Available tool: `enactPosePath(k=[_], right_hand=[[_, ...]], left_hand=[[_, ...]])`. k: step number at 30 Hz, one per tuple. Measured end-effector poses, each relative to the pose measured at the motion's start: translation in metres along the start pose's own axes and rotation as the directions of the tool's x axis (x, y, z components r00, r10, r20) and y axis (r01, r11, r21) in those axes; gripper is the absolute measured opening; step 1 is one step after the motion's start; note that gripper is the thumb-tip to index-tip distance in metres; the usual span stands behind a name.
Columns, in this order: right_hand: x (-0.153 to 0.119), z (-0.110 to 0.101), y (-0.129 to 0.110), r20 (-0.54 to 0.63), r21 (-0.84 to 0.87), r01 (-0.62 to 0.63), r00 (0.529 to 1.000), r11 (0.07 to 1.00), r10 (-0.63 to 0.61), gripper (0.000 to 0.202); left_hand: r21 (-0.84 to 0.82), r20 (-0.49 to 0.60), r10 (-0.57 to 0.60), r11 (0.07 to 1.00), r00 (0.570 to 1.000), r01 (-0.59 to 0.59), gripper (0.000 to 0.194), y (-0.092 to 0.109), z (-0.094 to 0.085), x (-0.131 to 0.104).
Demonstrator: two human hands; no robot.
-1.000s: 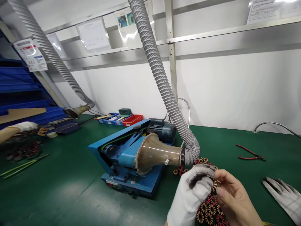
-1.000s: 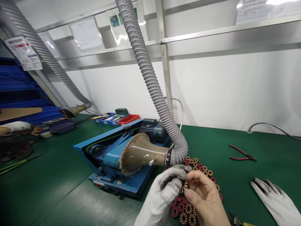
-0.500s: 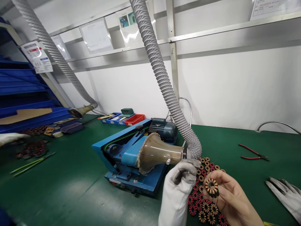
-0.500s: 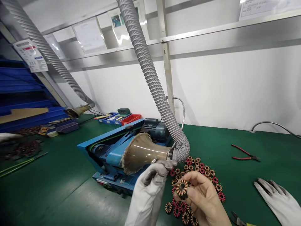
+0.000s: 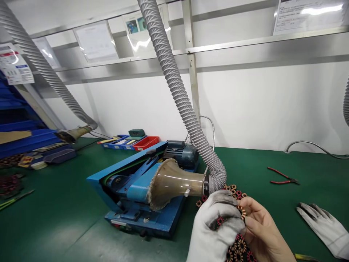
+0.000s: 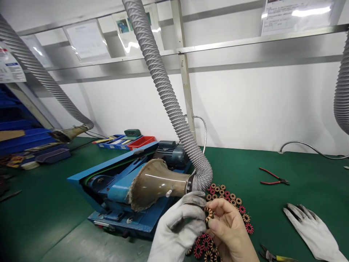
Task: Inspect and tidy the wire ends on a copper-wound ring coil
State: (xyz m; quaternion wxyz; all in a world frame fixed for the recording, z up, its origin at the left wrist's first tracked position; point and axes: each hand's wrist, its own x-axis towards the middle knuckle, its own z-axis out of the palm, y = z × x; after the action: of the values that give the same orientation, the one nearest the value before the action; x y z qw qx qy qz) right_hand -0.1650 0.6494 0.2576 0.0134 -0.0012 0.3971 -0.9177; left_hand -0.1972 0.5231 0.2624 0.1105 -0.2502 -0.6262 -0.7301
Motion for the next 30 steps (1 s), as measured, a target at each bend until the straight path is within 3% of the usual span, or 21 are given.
enactPosePath(k=[4,6,8,10,12,14,17,22,27,30], right_hand=[[-0.004,0.001,0.0,0.033,-0.056,0.033,0.999,0.998,-0.032,0.034],[-0.005,0.001,0.0,0.04,-0.046,0.021,0.999,0.999,-0.019,0.034],[-0.005,0.001,0.0,0.008,-0.027,0.026,1.0,0.999,-0.026,0.034],[-0.004,0.0,0.0,-0.039,-0.002,0.036,0.999,0.999,-0.036,0.036],[-0.004,0.001,0.001,-0.068,0.018,0.034,0.997,0.999,-0.033,0.037],[-0.003,0.001,0.002,-0.064,0.035,0.015,0.998,0.999,-0.013,0.036],[-0.002,0.002,0.003,-0.041,0.048,0.006,0.999,0.999,-0.004,0.035],[0.0,0.002,0.007,-0.087,-0.032,0.027,0.996,0.999,-0.03,0.039],[-0.001,0.004,0.008,0.021,-0.116,-0.006,1.0,0.993,0.009,0.036],[-0.001,0.002,0.005,0.063,-0.097,-0.042,0.997,0.994,0.048,0.035]], left_hand=[[-0.248,-0.156,-0.207,0.955,0.966,0.165,0.014,-0.01,-0.005,0.005],[-0.28,-0.182,-0.24,0.942,0.954,0.183,0.012,-0.007,-0.008,0.003],[-0.207,-0.115,-0.17,0.968,0.979,0.144,0.013,0.001,-0.009,-0.001],[-0.057,-0.002,-0.067,0.996,0.998,0.067,0.037,0.009,-0.009,-0.005],[0.102,0.072,0.027,0.994,0.997,-0.034,0.044,0.014,-0.007,-0.008],[0.197,0.095,0.103,0.973,0.99,-0.121,0.035,0.014,-0.005,-0.008],[0.147,0.09,0.147,0.976,0.985,-0.16,0.019,0.009,-0.005,-0.002],[-0.151,-0.078,-0.014,0.989,0.997,0.002,0.011,-0.006,-0.002,0.007],[-0.32,-0.228,-0.283,0.925,0.932,0.203,0.016,-0.014,0.004,0.004],[-0.347,-0.283,-0.322,0.913,0.903,0.217,0.029,-0.008,0.0,0.003]])
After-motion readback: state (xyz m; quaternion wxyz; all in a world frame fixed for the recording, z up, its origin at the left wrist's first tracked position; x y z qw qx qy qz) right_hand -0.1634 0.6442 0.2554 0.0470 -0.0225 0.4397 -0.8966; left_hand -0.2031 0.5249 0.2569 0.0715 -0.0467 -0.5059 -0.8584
